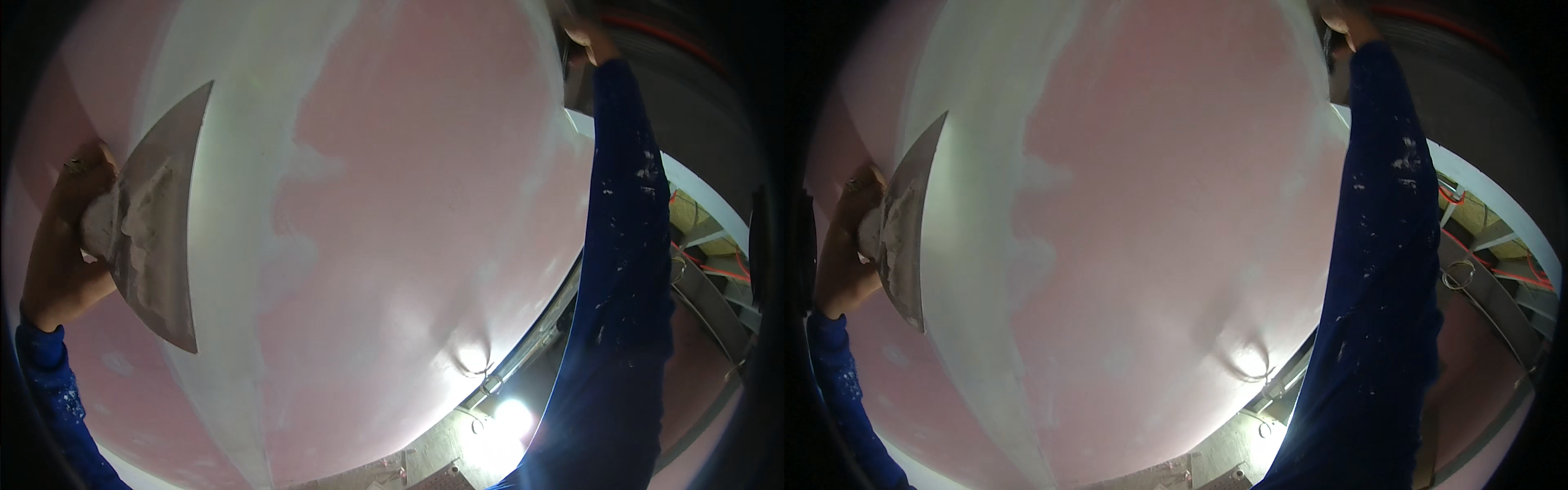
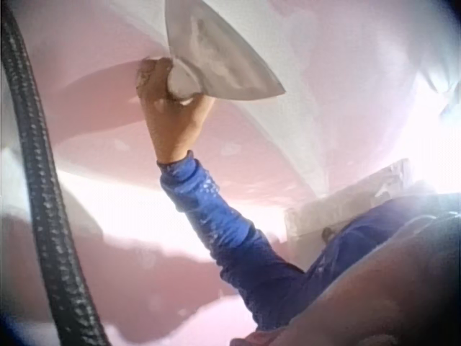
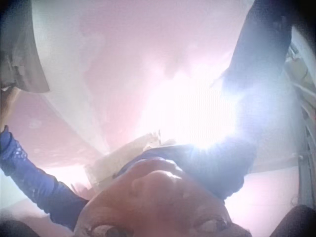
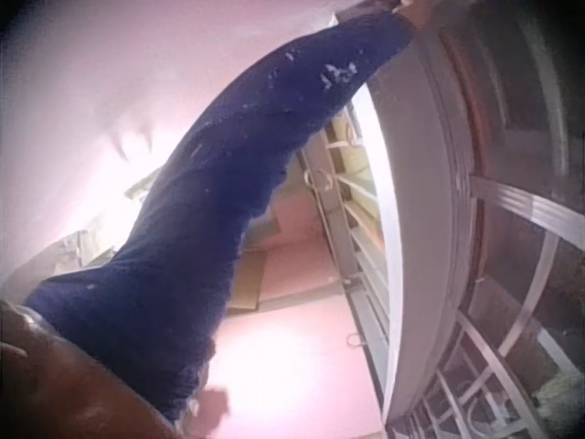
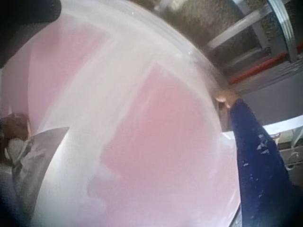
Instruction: The person applies white joint compound to the seams of pink drywall on a ceiling using a putty knife and a taping knife. They repeatedly scoop compound and spread it along the joints, smoothing the surface.
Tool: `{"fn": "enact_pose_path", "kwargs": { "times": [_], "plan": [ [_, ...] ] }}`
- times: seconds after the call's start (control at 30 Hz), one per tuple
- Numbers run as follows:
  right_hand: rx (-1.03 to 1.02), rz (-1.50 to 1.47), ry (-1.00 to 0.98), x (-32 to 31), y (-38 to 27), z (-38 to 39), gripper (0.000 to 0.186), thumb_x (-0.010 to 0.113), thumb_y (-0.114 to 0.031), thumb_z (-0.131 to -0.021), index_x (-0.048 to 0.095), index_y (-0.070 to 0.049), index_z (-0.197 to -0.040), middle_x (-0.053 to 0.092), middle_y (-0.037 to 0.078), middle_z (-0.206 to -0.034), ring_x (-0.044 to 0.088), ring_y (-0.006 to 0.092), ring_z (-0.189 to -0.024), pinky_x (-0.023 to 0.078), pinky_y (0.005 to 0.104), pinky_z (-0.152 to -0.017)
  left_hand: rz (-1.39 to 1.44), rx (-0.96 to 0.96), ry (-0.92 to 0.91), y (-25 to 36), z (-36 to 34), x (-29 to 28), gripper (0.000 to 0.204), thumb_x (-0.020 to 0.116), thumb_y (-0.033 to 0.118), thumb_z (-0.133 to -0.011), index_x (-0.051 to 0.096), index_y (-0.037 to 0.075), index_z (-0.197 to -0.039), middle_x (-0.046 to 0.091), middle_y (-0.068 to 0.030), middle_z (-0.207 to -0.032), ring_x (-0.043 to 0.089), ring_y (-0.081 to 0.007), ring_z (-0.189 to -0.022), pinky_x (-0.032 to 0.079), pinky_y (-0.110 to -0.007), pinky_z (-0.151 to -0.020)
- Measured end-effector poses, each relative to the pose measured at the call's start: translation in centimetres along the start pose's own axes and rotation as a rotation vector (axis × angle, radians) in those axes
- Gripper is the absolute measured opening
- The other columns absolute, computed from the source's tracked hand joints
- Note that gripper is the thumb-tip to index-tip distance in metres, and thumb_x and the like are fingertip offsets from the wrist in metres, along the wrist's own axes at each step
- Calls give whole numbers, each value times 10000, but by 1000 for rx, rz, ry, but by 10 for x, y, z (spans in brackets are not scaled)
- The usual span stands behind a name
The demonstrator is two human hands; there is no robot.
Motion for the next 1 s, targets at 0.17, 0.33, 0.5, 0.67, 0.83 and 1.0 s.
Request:
{"fn": "enact_pose_path", "kwargs": {
  "times": [0.17,0.33,0.5,0.67,0.83,1.0],
  "plan": [
    [-68,-21,2,-15,-46,60,425,626,-408,-992,685,-40,-1196,701,91,-1037,631,200,-944,493,370,-841,35,-60,-32,-17,7,-2,583,838,228,-757,586,23,-1242,558,-149,-1238,542,-349,-1212,426,-414,-1070],
    [-193,-121,-13,-26,-57,173,435,616,-403,-1001,679,-20,-1199,705,89,-1002,638,196,-903,502,369,-809,-158,43,-64,-17,5,3,631,835,276,-784,565,31,-1299,544,-185,-1350,505,-385,-1317,385,-455,-1165],
    [66,-416,-391,37,-39,394,446,607,-397,-1010,672,1,-1201,709,87,-967,646,191,-861,511,367,-778,125,18,-183,19,-9,4,428,813,236,-738,616,34,-1060,609,-204,-1134,557,-406,-1141,461,-499,-979],
    [446,-741,-570,109,-48,590,433,692,-280,-970,640,33,-1265,694,126,-1130,656,191,-1000,534,358,-893,177,105,-325,89,32,47,261,787,248,-750,643,76,-883,662,-151,-868,633,-409,-877,508,-501,-797],
    [325,-952,-347,112,-74,682,366,551,24,-1006,645,-68,-1347,666,120,-1317,646,258,-1211,518,353,-1005,362,-102,-881,151,151,160,423,781,373,-792,679,69,-1067,727,-185,-979,687,-422,-932,545,-500,-806],
    [123,-916,-381,109,-80,740,437,654,13,-942,666,-106,-1362,605,136,-1430,503,348,-1391,417,470,-1147,461,-413,-1124,203,234,257,515,794,406,-789,670,72,-1161,742,-196,-1031,710,-404,-991,562,-469,-866]
  ]
}}
Point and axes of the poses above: each hand's wrist, its own z-axis away from the middle knuckle, its own x-axis out of the palm, y = z × x, the point moved 3 cm from there along -z, towards the middle knuckle
